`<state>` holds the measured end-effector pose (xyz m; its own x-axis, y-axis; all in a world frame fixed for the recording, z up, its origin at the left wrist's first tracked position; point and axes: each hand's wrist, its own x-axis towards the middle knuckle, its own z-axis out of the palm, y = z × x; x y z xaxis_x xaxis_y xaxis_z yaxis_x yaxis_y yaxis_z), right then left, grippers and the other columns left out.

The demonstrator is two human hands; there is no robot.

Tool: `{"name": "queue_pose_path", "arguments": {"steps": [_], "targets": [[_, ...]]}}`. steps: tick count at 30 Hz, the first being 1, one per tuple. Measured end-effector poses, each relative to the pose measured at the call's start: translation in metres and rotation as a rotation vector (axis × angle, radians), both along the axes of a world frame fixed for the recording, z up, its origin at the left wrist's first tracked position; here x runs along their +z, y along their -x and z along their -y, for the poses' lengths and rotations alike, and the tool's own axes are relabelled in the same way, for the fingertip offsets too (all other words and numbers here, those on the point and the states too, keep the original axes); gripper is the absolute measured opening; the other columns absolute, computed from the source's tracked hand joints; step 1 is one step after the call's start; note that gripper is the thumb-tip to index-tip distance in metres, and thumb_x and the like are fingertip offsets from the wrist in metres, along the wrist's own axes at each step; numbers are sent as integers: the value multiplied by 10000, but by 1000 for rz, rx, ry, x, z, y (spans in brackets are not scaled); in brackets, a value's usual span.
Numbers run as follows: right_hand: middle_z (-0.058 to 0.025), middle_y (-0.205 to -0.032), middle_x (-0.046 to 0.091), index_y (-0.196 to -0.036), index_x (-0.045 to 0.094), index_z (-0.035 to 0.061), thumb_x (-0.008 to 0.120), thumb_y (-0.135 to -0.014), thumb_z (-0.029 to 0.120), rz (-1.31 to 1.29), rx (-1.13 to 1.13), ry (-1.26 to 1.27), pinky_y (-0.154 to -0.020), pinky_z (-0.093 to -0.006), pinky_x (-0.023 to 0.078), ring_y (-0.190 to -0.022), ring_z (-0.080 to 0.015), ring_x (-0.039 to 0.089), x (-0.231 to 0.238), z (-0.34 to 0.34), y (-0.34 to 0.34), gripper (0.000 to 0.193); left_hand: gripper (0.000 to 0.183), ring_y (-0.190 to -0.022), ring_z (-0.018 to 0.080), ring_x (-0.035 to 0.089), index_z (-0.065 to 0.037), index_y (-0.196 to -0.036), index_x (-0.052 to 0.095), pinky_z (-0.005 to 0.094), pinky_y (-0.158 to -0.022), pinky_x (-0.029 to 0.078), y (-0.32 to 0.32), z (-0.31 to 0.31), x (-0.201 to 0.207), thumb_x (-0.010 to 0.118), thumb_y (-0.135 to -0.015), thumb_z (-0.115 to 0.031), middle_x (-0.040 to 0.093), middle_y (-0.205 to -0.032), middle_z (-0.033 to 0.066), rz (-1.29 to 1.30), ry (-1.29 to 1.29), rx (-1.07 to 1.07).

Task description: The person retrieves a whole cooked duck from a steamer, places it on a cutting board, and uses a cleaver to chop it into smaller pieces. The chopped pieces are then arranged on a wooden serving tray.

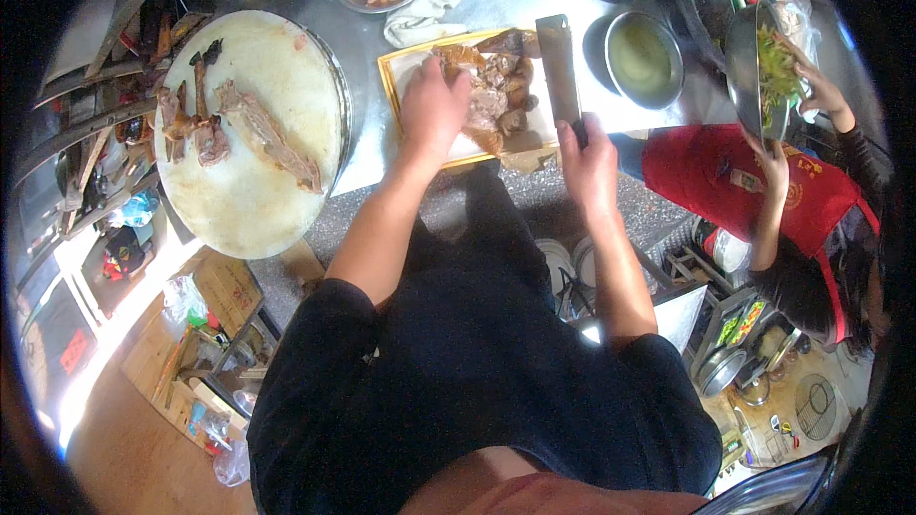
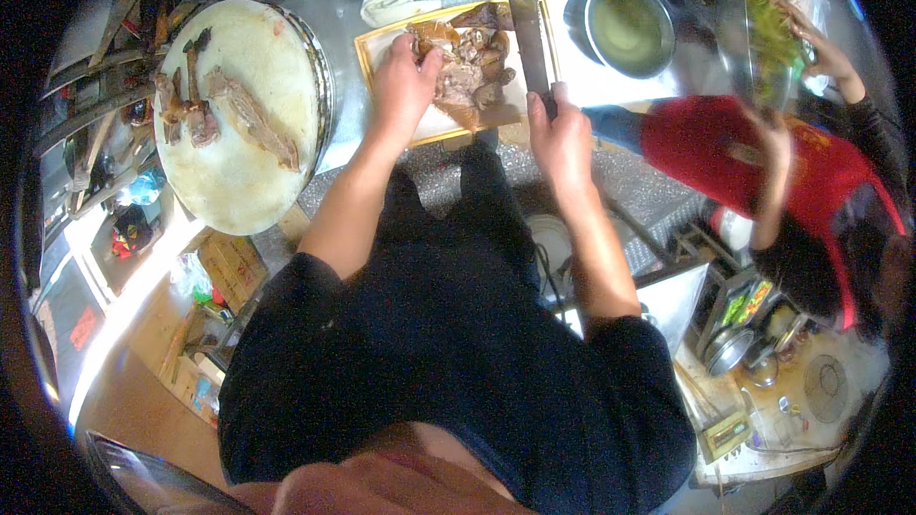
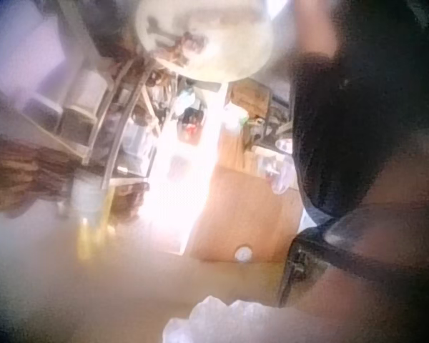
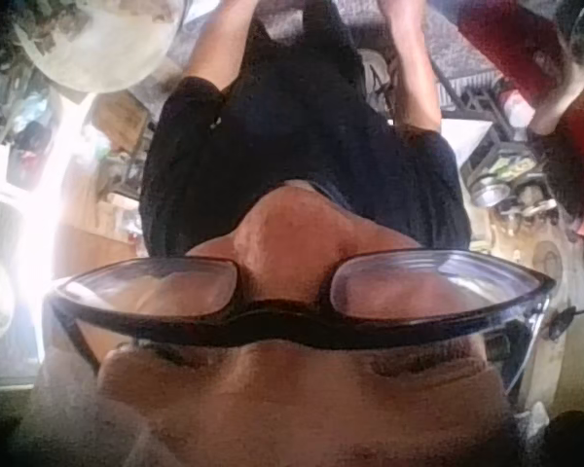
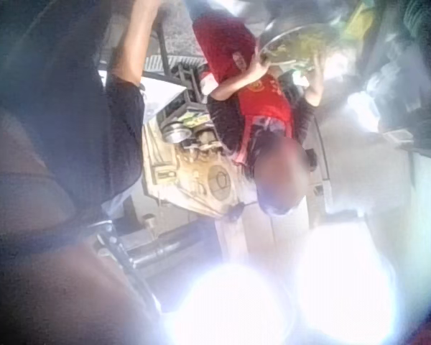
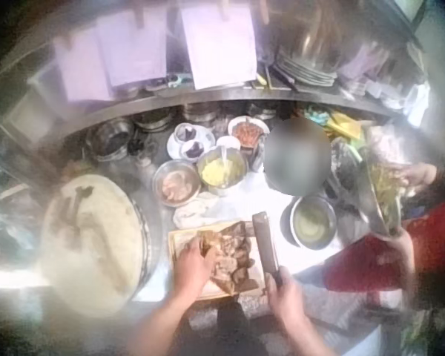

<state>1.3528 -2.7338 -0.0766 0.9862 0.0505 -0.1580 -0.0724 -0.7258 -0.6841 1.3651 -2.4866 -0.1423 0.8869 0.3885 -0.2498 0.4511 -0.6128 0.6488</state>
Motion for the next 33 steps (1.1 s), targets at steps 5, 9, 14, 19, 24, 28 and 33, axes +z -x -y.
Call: {"name": "queue_pose_path", "arguments": {"steps": [5, 9, 14, 19, 24, 28, 33], "targets": [[-248, -844, 725, -1137, 653, -32, 743, -1047, 207, 46, 64, 2, -693, -426, 557, -731, -304, 728, 1, 12, -15, 271, 525, -1345, 376, 550, -39, -1371, 688, 523, -1158, 424, -66, -1, 0, 798, -942, -321, 650, -1385, 180, 299, -295, -384], [-313, -973, 759, -1222, 697, -50, 743, -1045, 262, -94, -22, -8, -798, -477, 599, -947, -458, 779, 3, 15, -10, 362, 504, -1364, 368, 527, -68, -1324, 696, 518, -1139, 435, -108, 14, -10, 797, -859, -232, 645, -1369, 155, 235, -302, -629], [-311, -1011, 771, -1310, 681, -86, 745, -1050, 272, -172, -78, -85, -825, -459, 604, -977, -396, 799, 1, 27, 1, 447, 346, -1323, 381, 548, -39, -1135, 654, 510, -1096, 453, -121, 21, -17, 771, -849, -195, 671, -1295, 149, 215, -299, -715], [-293, -1013, 774, -1292, 683, -79, 740, -1057, 264, -128, -74, -129, -816, -457, 604, -962, -386, 799, -3, 33, 0, 419, 312, -1132, 358, 654, -48, -1146, 623, 480, -983, 531, -125, 19, -25, 761, -870, -93, 709, -1156, 146, 287, -160, -659], [-275, -981, 775, -1255, 695, -77, 737, -1062, 250, -167, -58, -149, -810, -437, 598, -896, -337, 787, 3, 36, -7, 383, 243, -1056, 203, 705, -31, -1215, 654, 359, -938, 559, -129, -10, -15, 755, -1003, -91, 736, -1084, 91, -3, 378, -465], [-281, -1005, 776, -1254, 698, -75, 734, -1065, 232, -160, -31, -210, -827, -411, 596, -911, -304, 778, -2, 35, -6, 363, 284, -1038, 224, 730, -39, -1261, 711, 376, -928, 573, -122, -33, -18, 774, -991, -102, 765, -1130, 119, -60, 152, -462], [-162, -1043, 754, -1211, 694, -37, 719, -1073, 184, -105, -5, -123, -858, -377, 560, -944, -190, 669, -21, 29, -8, 262, 219, -996, 316, 756, -29, -1193, 766, 447, -903, 593, -106, -28, -35, 737, -1005, -139, 786, -1093, 178, 58, -44, -525]]}}
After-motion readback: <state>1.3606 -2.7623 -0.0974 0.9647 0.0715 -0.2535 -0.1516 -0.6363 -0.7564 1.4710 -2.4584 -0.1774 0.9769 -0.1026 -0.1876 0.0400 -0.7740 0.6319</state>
